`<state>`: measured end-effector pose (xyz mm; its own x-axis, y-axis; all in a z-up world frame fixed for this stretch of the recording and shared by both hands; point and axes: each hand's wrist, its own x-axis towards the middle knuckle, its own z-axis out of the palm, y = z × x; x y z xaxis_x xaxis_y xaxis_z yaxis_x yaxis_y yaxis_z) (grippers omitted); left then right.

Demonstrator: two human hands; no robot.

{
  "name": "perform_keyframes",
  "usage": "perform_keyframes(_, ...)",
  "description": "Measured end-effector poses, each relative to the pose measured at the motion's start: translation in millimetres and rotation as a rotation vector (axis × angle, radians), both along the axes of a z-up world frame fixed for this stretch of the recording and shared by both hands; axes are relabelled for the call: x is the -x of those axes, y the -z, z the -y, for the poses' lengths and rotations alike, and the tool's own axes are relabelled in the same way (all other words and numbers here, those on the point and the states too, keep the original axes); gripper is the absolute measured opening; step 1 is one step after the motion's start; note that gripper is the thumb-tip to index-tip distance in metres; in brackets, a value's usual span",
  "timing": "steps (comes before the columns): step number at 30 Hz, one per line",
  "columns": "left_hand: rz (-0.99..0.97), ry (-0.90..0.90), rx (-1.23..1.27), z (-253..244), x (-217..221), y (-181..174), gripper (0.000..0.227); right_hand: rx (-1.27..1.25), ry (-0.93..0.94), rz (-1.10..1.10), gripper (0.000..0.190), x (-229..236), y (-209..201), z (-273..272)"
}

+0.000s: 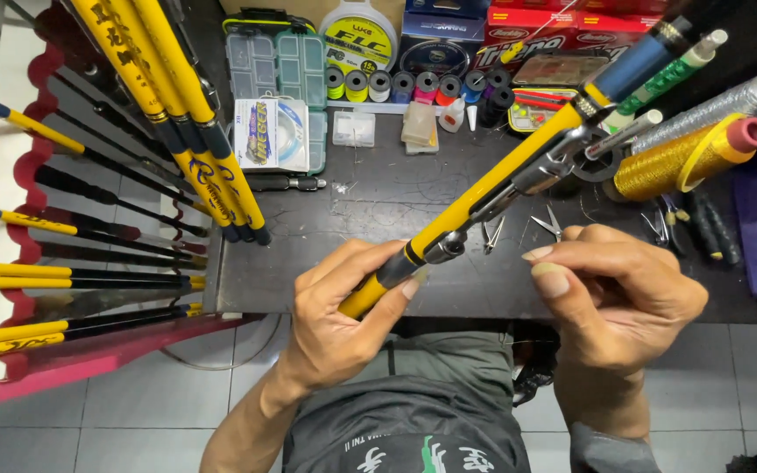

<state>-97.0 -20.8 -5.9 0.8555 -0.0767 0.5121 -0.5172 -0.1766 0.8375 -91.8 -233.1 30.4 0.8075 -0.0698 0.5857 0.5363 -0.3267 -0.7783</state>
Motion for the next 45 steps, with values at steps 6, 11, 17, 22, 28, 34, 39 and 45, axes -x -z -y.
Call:
perform_keyframes(6, -0.028, -0.034, 0.021, 5, -5, -7, 0.028, 0.007, 0.080, 0.003, 0.028, -6, -6, -3)
perform_keyframes(11, -0.081, -0.057, 0.047, 7, -8, -10, 0.028, -0.009, 0.103, 0.009, 0.024, -10, -11, -7)
perform_keyframes(17, -0.093, -0.097, 0.040, 9, -10, -7, 0.028, 0.102, 0.047, 0.098, 0.026, -18, -37, -24)
perform_keyframes(22, -0.084, -0.105, 0.040, 11, -9, -7, 0.029, 0.230, -0.066, 0.226, 0.015, -32, -55, -33)
perform_keyframes(28, -0.175, -0.161, 0.030, 12, -2, -6, 0.040, 0.720, -0.120, 0.444, 0.011, -33, -44, -35)
perform_keyframes(34, -0.179, -0.131, 0.132, 15, 3, -6, 0.047, 0.822, -0.061, 0.460, 0.023, -32, -21, -30)
perform_keyframes(39, -0.084, -0.147, 0.082, 14, 5, -3, 0.051, 0.848, -0.098, 0.347, 0.036, -28, -19, -30)
perform_keyframes(45, 0.037, -0.152, -0.036, 11, 1, -2, 0.042, 0.778, -0.215, 0.304, 0.037, -24, -20, -28)
